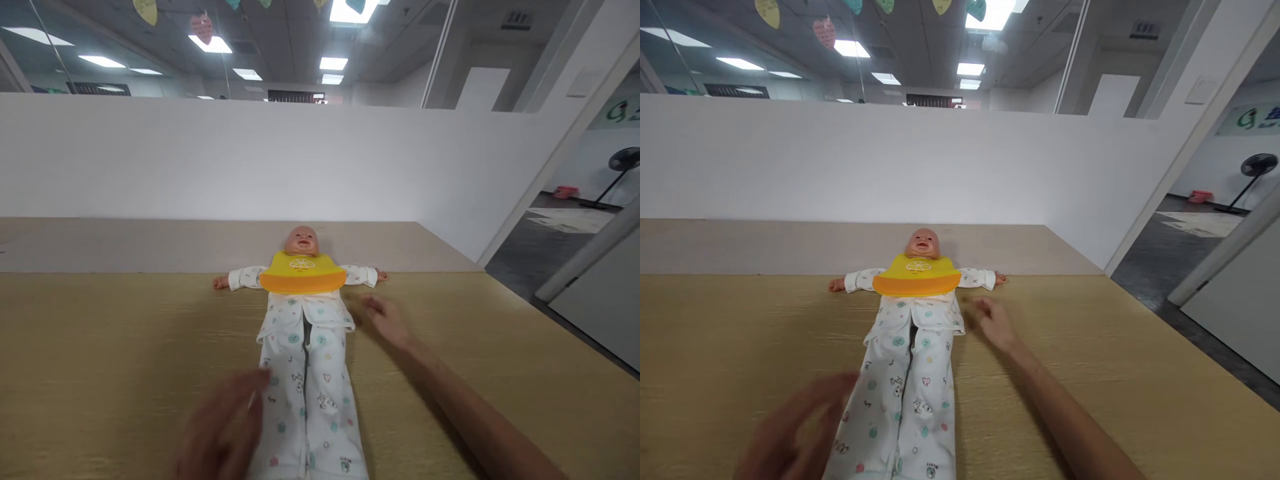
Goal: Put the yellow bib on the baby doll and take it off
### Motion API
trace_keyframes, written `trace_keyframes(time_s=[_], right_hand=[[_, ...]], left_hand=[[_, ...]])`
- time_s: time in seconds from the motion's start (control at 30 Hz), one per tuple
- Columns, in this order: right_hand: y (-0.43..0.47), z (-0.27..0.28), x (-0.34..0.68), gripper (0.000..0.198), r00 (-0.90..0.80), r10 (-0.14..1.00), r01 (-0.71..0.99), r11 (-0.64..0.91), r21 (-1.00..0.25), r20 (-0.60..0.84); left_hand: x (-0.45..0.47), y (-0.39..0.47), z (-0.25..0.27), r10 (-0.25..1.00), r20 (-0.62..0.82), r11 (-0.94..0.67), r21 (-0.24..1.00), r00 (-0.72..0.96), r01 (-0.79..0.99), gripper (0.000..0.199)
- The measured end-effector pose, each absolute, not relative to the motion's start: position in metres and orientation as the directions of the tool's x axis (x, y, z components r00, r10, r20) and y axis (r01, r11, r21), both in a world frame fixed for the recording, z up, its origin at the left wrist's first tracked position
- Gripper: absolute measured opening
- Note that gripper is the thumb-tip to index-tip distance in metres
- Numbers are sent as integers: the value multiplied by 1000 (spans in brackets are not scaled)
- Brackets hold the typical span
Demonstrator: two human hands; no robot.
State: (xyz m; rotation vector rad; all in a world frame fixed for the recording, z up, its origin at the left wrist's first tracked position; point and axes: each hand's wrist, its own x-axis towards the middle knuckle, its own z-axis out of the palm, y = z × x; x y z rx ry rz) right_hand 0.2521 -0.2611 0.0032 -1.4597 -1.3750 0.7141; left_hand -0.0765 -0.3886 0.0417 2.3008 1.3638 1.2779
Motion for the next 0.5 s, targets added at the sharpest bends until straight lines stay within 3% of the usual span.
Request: trace_keyframes(time_s=[0.1,0.3,0.43,0.5], right_hand=[[-232,24,261,13,297,936,256,112,-960,188],[-153,44,244,11,326,945,-106,77,-991,39],[-101,36,223,12,288,957,-146,8,-989,-35],[-78,29,215,18,257,964,-145,-38,-989,-75]], left_hand=[[-76,-309,72,863,504,-404,653,30,640,24],[-66,-187,84,943,317,-229,839,-101,493,25],[-56,-114,66,953,238,-186,948,-186,259,24],[-47,-82,58,977,93,-72,991,-190,113,22]])
